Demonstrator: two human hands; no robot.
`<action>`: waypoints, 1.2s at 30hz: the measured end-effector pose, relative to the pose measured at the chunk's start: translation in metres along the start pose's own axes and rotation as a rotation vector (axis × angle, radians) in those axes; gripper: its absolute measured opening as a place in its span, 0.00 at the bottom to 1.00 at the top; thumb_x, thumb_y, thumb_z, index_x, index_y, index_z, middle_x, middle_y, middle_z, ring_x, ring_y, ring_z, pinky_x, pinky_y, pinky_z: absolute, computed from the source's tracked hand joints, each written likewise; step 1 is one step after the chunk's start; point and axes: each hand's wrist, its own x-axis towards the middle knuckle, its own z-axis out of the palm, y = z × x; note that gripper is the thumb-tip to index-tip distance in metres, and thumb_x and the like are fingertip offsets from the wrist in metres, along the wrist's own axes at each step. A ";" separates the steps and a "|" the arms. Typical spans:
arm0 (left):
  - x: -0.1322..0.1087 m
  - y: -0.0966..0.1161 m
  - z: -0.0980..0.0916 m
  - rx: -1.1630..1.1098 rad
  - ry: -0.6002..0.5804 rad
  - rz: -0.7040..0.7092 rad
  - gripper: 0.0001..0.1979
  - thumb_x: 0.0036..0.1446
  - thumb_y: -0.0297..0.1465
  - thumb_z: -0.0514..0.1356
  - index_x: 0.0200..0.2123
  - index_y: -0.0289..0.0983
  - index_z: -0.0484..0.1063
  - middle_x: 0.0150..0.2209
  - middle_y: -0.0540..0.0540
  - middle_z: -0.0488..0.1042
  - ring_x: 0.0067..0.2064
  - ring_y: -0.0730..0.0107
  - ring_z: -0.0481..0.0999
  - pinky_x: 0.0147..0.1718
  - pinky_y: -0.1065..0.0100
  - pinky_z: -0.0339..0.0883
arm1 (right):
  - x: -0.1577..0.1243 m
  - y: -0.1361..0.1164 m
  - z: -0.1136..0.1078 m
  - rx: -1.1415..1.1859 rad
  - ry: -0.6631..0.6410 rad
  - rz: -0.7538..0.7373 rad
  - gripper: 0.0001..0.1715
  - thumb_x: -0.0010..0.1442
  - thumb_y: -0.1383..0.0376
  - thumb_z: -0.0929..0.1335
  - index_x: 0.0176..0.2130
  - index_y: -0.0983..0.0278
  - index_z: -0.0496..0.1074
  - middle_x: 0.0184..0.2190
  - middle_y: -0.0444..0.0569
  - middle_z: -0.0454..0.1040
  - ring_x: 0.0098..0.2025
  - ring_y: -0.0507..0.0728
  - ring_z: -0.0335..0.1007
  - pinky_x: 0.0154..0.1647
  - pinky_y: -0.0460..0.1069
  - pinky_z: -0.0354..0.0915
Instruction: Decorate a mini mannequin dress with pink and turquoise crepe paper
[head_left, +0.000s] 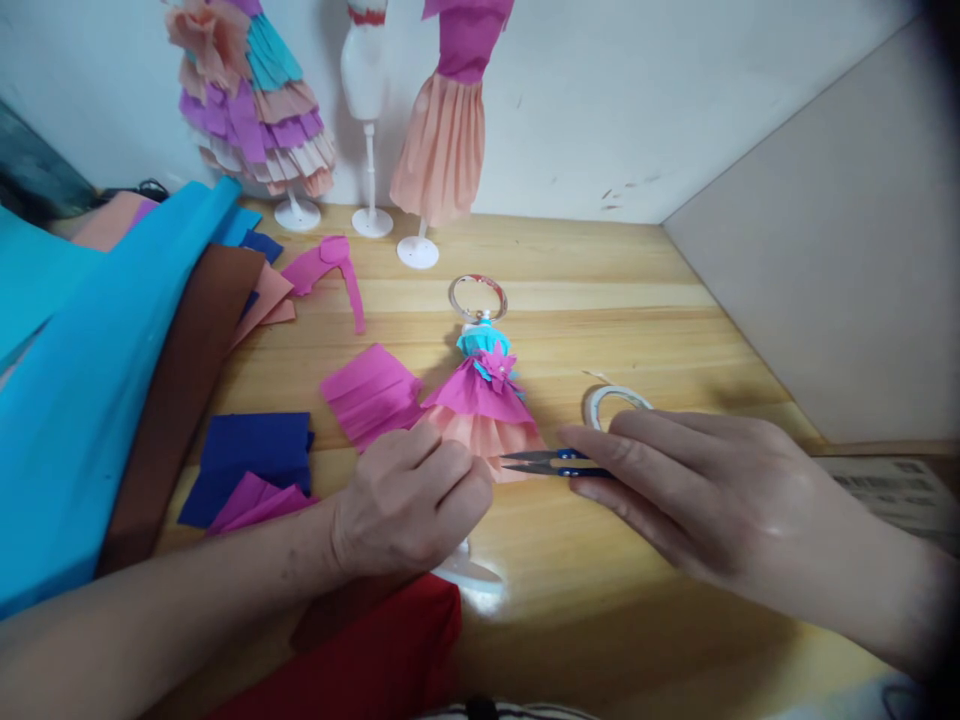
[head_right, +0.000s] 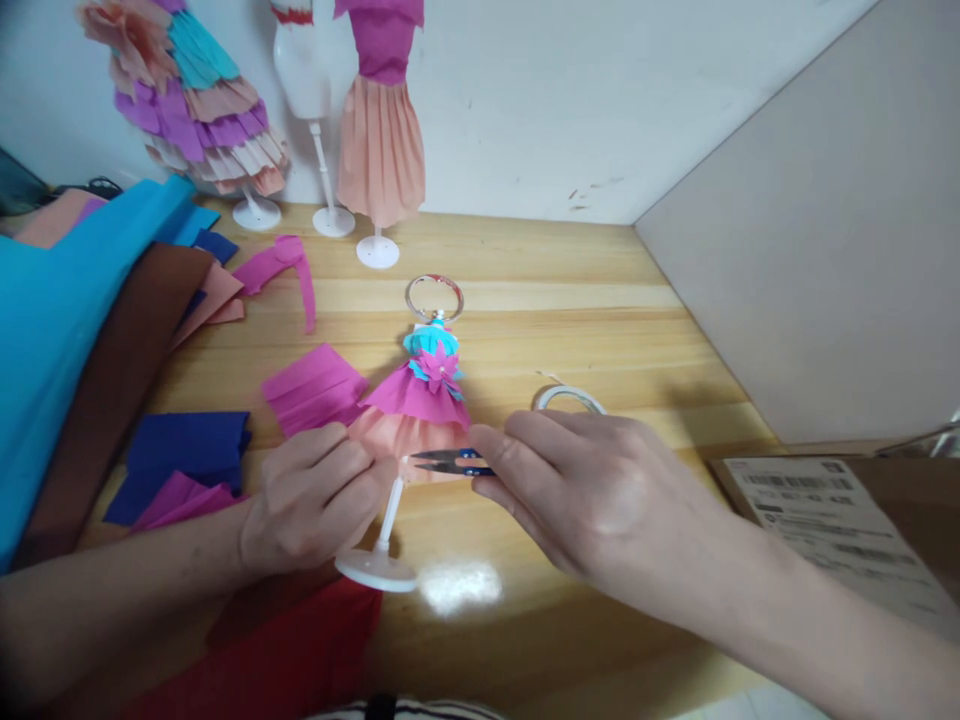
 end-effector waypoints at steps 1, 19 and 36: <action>0.000 0.000 0.000 0.003 0.000 0.000 0.02 0.54 0.22 0.57 0.30 0.32 0.69 0.22 0.49 0.68 0.25 0.72 0.63 0.22 0.68 0.56 | 0.002 -0.001 0.001 -0.005 -0.002 -0.004 0.11 0.65 0.66 0.61 0.45 0.70 0.66 0.26 0.47 0.68 0.24 0.52 0.64 0.22 0.48 0.54; 0.004 0.000 -0.005 -0.068 0.058 0.034 0.05 0.56 0.22 0.54 0.33 0.29 0.70 0.22 0.46 0.70 0.23 0.72 0.66 0.20 0.70 0.61 | 0.011 -0.025 0.012 -0.083 0.062 0.049 0.08 0.61 0.74 0.62 0.37 0.71 0.70 0.19 0.43 0.62 0.21 0.52 0.55 0.21 0.49 0.49; 0.003 0.003 -0.006 -0.083 0.045 0.033 0.07 0.56 0.23 0.54 0.34 0.26 0.71 0.20 0.47 0.69 0.23 0.68 0.71 0.18 0.68 0.60 | 0.004 -0.038 0.026 -0.128 0.125 0.076 0.17 0.59 0.73 0.66 0.48 0.77 0.67 0.24 0.50 0.72 0.23 0.52 0.61 0.21 0.48 0.57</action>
